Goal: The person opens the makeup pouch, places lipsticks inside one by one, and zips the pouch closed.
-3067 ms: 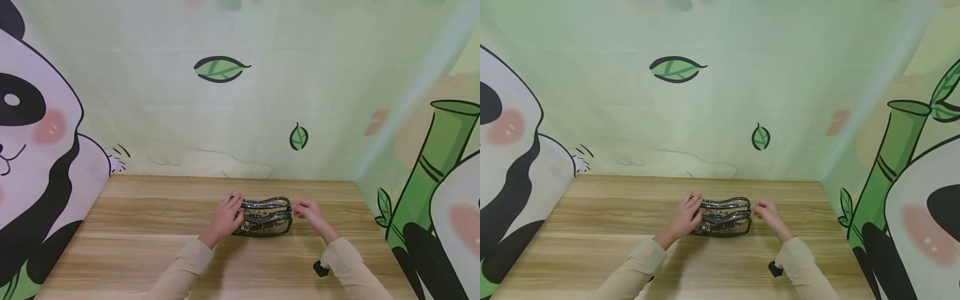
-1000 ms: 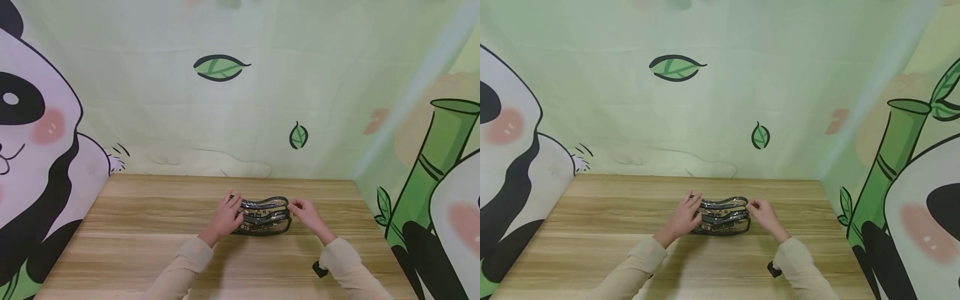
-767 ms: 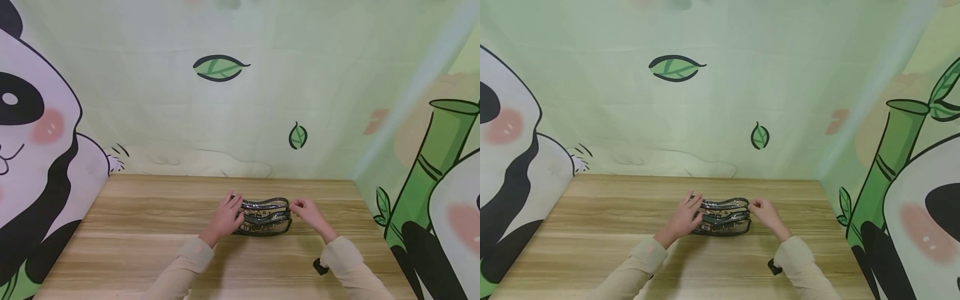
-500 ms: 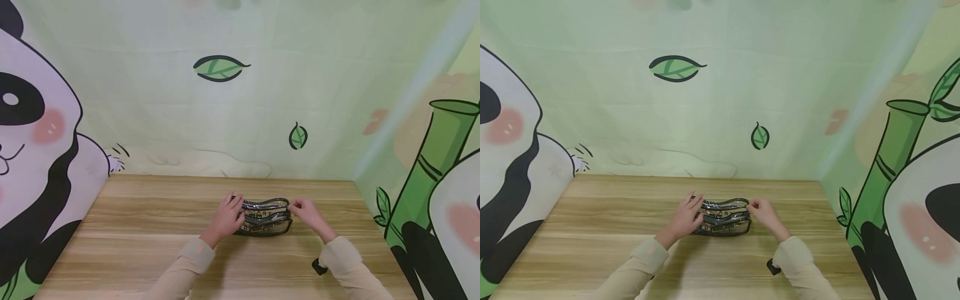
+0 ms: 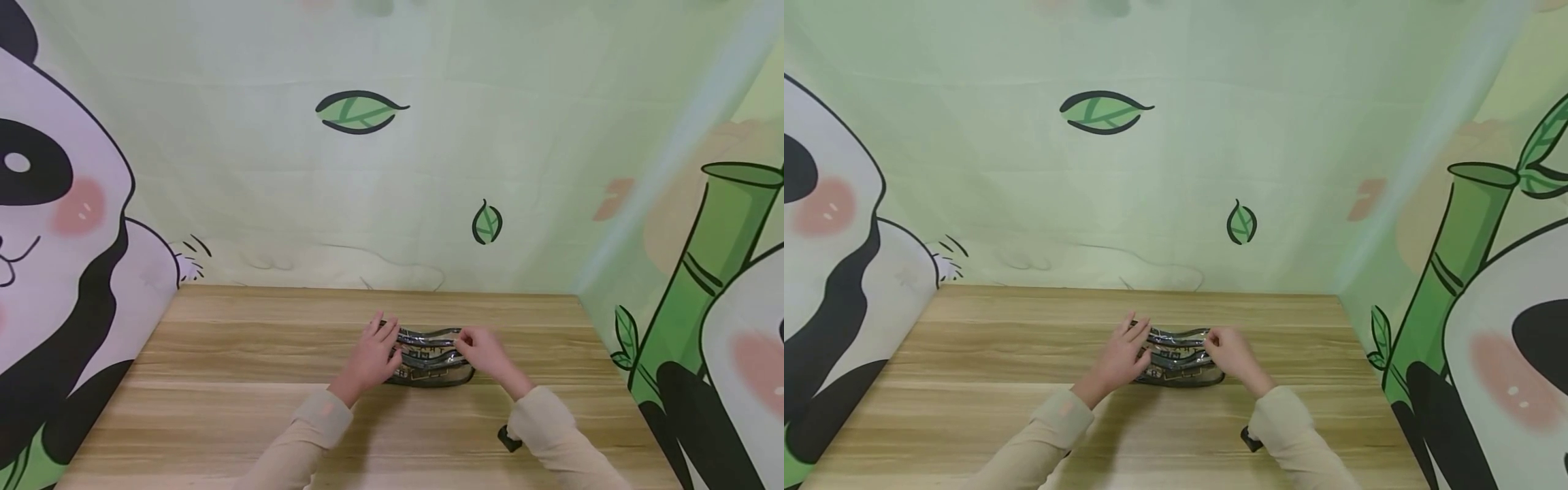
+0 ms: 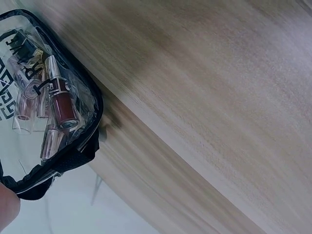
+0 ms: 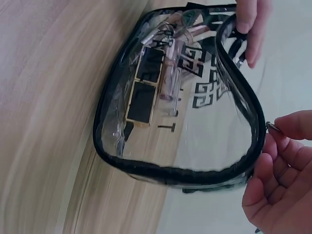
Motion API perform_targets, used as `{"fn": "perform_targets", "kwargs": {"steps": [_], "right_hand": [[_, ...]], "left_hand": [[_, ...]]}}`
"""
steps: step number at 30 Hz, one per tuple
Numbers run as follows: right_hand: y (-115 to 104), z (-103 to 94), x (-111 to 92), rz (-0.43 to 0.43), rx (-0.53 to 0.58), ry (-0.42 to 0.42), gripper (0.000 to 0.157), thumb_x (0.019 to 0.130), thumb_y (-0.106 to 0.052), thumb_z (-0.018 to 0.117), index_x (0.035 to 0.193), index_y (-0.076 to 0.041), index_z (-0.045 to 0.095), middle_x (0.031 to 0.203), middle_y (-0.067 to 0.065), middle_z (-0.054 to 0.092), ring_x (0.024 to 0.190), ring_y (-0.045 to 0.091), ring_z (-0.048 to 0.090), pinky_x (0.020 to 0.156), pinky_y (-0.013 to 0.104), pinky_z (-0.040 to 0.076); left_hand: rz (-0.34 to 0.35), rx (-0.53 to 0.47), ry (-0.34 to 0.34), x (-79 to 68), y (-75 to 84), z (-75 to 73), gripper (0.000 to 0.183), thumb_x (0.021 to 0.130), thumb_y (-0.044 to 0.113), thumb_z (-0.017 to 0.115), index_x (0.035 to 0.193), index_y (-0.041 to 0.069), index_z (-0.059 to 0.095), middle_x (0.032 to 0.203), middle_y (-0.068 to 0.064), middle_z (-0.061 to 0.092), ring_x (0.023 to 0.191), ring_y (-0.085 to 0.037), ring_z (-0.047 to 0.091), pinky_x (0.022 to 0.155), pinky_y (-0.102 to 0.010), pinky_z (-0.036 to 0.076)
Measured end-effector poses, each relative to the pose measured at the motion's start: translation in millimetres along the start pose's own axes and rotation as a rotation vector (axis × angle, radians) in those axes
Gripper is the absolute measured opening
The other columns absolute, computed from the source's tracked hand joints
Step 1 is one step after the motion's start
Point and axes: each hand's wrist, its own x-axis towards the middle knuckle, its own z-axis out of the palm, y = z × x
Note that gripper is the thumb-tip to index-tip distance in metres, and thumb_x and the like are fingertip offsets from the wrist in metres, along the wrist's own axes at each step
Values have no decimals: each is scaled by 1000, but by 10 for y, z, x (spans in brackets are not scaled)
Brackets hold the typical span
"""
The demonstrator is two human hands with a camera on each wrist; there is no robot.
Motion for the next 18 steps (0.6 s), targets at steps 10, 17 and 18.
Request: {"fn": "perform_targets", "kwargs": {"steps": [10,17,18], "right_hand": [[-130,100,2,-14,-62,37,15,82,-8,54,68,-6,57,54,-3,43,47,9,36,47,20,31],[-138,141,24,0,-84,56,17,82,-8,53,66,-7,57,53,-2,44,46,9,36,47,21,31],[-134,145,23,4,-81,60,16,82,-8,54,66,-7,58,54,-2,45,47,9,37,47,21,32]], "left_hand": [[-4,2,-5,-4,29,-7,49,89,27,43,130,0,41,140,-10,36,133,-32,20,106,-45,25],[-10,-6,-4,-9,33,-9,49,89,27,43,131,1,41,141,-8,34,134,-31,18,107,-45,24],[-9,-3,-2,-9,31,-6,48,89,27,43,131,1,41,140,-8,35,134,-31,18,107,-45,24]]}}
